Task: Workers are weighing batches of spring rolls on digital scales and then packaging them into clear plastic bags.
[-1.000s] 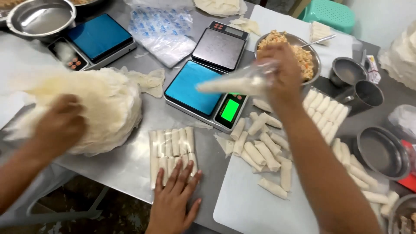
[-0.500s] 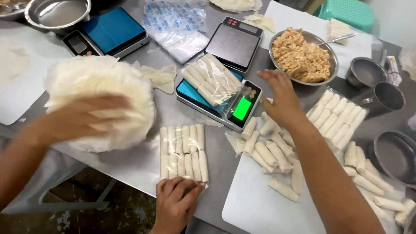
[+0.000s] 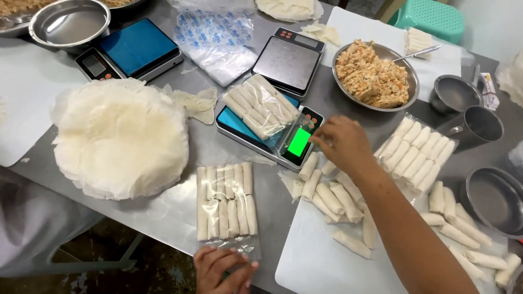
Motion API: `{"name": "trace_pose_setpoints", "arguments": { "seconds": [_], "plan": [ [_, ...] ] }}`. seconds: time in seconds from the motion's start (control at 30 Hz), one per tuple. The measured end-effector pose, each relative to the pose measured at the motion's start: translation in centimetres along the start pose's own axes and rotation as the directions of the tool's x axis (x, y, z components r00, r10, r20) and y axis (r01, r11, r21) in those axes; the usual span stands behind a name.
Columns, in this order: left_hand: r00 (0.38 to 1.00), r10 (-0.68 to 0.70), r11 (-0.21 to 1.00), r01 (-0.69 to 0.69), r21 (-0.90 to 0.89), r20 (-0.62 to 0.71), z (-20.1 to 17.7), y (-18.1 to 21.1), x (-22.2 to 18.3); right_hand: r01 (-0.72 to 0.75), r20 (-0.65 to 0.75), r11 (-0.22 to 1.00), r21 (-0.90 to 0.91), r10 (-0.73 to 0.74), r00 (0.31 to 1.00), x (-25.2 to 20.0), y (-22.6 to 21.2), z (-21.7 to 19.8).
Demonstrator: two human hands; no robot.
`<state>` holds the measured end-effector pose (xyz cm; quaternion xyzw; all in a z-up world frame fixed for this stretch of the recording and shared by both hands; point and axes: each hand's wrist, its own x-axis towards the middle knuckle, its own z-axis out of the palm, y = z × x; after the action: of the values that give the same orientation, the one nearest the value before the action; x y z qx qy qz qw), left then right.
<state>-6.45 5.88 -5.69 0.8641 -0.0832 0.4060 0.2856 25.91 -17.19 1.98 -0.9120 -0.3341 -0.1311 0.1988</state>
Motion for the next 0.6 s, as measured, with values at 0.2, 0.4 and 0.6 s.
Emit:
{"name": "trace_pose_setpoints", "arguments": {
  "seconds": [0.2, 0.4, 0.6],
  "plan": [
    [0.987, -0.157, 0.988, 0.157, -0.012, -0.024, -1.2, -0.5, 2.2, 0.168, 0.095, 0.972, 0.164, -0.185, 0.978, 0.7, -1.8, 3.3],
    [0.974, -0.221, 0.975, 0.220, -0.031, -0.043, -1.3, -0.6, 2.4, 0.159, -0.049, 0.907, 0.389, -0.151, 0.987, 3.9, -3.8, 5.3],
    [0.963, -0.260, 0.965, 0.257, -0.042, -0.077, -1.4, -0.9, 2.6, 0.201, -0.136, 0.889, 0.411, -0.158, 0.978, 4.3, -4.3, 6.8]
  ]
}}
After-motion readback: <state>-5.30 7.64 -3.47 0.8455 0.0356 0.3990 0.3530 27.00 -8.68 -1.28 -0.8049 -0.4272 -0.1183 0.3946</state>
